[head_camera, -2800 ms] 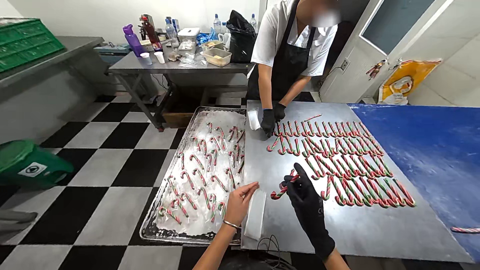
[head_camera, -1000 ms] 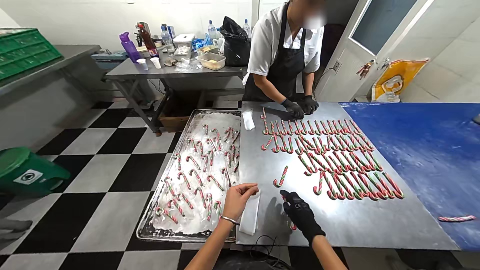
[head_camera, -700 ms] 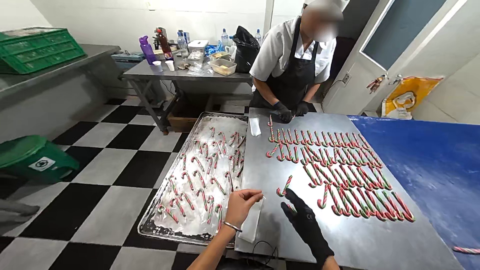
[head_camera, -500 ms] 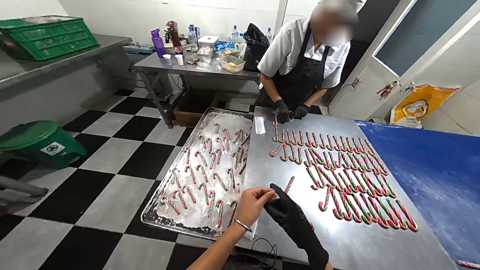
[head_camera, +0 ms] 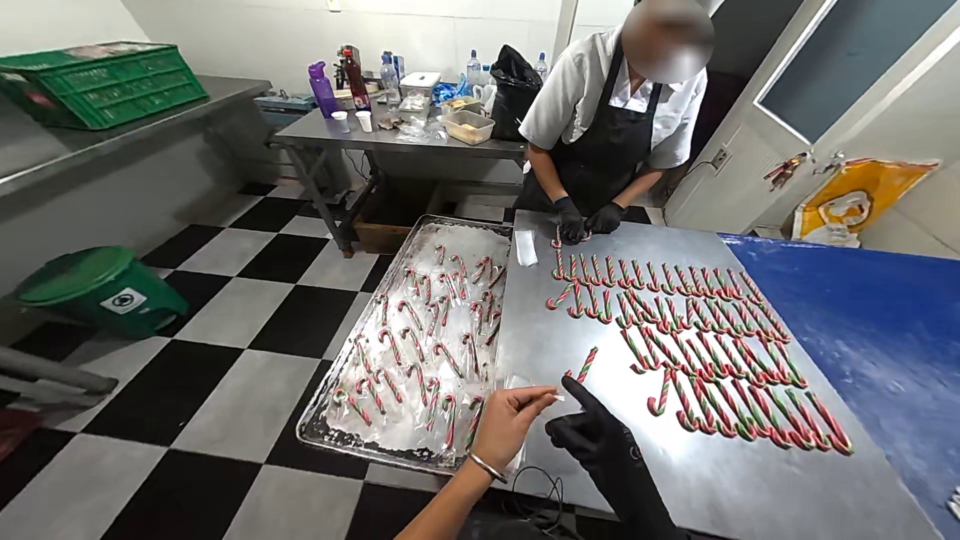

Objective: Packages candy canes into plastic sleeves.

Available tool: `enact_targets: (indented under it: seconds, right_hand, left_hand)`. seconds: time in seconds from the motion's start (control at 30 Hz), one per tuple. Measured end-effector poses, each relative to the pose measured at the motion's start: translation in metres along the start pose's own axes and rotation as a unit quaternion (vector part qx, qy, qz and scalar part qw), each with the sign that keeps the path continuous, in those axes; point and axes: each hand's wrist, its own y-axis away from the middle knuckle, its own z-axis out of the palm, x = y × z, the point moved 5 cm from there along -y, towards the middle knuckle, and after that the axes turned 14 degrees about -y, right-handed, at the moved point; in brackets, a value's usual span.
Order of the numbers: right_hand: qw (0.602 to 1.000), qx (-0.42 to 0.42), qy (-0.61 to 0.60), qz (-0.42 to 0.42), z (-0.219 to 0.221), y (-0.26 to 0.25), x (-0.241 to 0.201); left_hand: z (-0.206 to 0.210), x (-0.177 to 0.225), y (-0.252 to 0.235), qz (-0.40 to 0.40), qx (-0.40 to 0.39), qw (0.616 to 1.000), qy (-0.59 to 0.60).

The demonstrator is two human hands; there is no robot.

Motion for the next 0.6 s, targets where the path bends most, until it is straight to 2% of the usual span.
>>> enact_targets:
  seconds: [0.07,0.13,0.2,0.3,0.33,0.37,0.43,0.5,0.53,0.6]
  right_hand:
    - [1.0,-0.001,0.002,0.006,0.0,0.005,-0.005]
    - [1.0,-0.013,0.003,-0.009,-0.005,0.001,0.006]
    - [1.0,-0.008,0.006,-0.016,-0.01,-0.003,0.02]
    - [1.0,0.025,0.0,0.011,-0.015,-0.005,0.023]
    - [1.0,0.027,-0.005,0.012,-0.015,-0.004,0.024]
    - [1.0,0.022,-0.01,0.008,-0.016,-0.004,0.027]
    - [1.0,0.016,-0.007,-0.011,-0.016,-0.005,0.037]
    - [1.0,0.023,-0.006,-0.014,-0.016,-0.005,0.036]
    - [0.999,0.028,-0.006,-0.019,-0.019,-0.006,0.034]
    - [0.999,0.009,0.018,-0.035,-0.033,-0.012,0.044]
  left_hand:
    - [0.001,0.001,0.007,0.018,0.065,0.998,-0.011]
    - [0.004,-0.002,0.008,0.014,0.109,0.993,0.036]
    - [0.007,-0.005,0.003,-0.018,0.064,0.996,0.062]
    - [0.001,-0.001,-0.003,-0.073,-0.132,0.988,0.042]
    - [-0.001,0.0,-0.002,-0.068,-0.15,0.986,0.018]
    - [-0.003,0.001,0.0,-0.06,-0.128,0.99,-0.02]
    - [-0.002,0.0,0.005,-0.035,-0.026,0.996,-0.084]
    - [0.001,-0.004,0.005,-0.005,0.035,0.996,-0.077]
    - [0.003,-0.004,0.004,0.008,0.027,0.997,-0.069]
    - [0.004,-0.005,0.002,-0.004,-0.061,0.996,-0.071]
